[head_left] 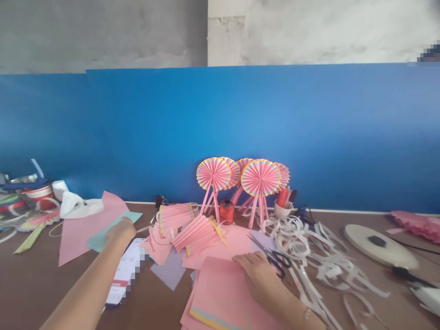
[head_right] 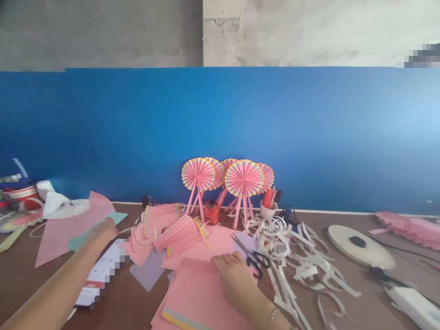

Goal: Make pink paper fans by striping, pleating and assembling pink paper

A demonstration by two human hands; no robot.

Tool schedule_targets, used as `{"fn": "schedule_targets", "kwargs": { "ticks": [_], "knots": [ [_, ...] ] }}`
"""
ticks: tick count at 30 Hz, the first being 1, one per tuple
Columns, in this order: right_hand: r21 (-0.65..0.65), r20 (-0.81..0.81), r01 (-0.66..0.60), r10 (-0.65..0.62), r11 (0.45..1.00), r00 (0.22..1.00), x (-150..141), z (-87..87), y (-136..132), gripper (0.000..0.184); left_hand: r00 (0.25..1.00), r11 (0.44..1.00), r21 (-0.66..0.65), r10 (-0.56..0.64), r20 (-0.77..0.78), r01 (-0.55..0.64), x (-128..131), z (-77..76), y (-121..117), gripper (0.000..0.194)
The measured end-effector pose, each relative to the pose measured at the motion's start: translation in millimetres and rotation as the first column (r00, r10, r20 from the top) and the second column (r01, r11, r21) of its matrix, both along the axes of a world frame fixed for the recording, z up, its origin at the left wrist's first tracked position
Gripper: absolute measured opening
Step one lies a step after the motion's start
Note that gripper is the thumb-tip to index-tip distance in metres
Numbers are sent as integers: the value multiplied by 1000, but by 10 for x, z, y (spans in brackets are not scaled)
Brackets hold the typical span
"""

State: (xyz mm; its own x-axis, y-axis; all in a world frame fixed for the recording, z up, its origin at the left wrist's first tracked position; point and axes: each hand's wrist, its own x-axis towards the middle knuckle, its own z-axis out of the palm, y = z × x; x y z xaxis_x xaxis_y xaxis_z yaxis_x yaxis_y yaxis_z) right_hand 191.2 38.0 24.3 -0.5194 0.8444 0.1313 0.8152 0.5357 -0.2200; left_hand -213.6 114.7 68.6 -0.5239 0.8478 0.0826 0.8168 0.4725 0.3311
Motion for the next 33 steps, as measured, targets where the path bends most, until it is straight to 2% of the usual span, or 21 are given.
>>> {"fn": "schedule_targets", "kwargs": {
  "ticks": [3, 7, 9, 11, 14, 17, 19, 21, 23, 25, 27, 29, 31, 33],
  "knots": [
    [-26, -2, 4, -4, 1000, 1000, -26, 96, -10, 50, 997, 994, -89, 53, -55, -57, -70, -26, -13, 17],
    [-50, 33, 33, -32, 998, 999, -69, 160, 22, 43, 987, 998, -67, 4, -158, -15, 79, 90, -49, 17],
    [-54, 44, 24, -22, 998, 999, -112, 167, 52, 41, 975, 997, -22, -75, -207, 73, 304, 172, -76, 23],
    [-65, 50, -5, 9, 998, 999, -179, 164, 82, 41, 946, 974, 25, -213, -245, 226, 642, 230, -109, 30],
    [-81, 48, -55, 59, 995, 997, -306, 145, 116, 43, 862, 883, 25, -451, -232, 469, 1263, 224, -182, 33],
    [-60, -20, -77, 76, 995, 997, -376, 123, 150, 41, 726, 735, -8, -671, -150, 678, 1798, 112, -305, 31],
    [-47, -104, -74, 69, 996, 992, -341, 124, 185, 39, 627, 631, -30, -774, -93, 775, 2022, 10, -414, 27],
    [-62, -166, -17, 6, 998, 986, -240, 145, 231, 37, 583, 586, -55, -810, -61, 808, 2151, -84, -531, 30],
    [-107, -178, 118, -136, 987, 975, -105, 187, 276, 34, 551, 553, -94, -833, -47, 828, 2227, -150, -641, 35],
    [-124, -200, 214, -236, 969, 951, 17, 237, 305, 40, 518, 519, -120, -854, -39, 846, 2287, -182, -728, 39],
    [-90, -263, 160, -178, 983, 948, 94, 275, 316, 60, 518, 520, -137, -854, -51, 843, 2343, -192, -784, 45],
    [-57, -307, 42, -57, 998, 950, 122, 284, 317, 72, 504, 506, -146, -862, -54, 850, 2392, -205, -811, 50],
    [-59, -325, -51, 29, 997, 945, 120, 265, 324, 67, 463, 463, -143, -886, -36, 875, 2424, -239, -815, 52],
    [-69, -339, -78, 50, 995, 939, 110, 239, 340, 57, 442, 440, -139, -897, -18, 887, 2430, -293, -800, 50]
  ]
}}
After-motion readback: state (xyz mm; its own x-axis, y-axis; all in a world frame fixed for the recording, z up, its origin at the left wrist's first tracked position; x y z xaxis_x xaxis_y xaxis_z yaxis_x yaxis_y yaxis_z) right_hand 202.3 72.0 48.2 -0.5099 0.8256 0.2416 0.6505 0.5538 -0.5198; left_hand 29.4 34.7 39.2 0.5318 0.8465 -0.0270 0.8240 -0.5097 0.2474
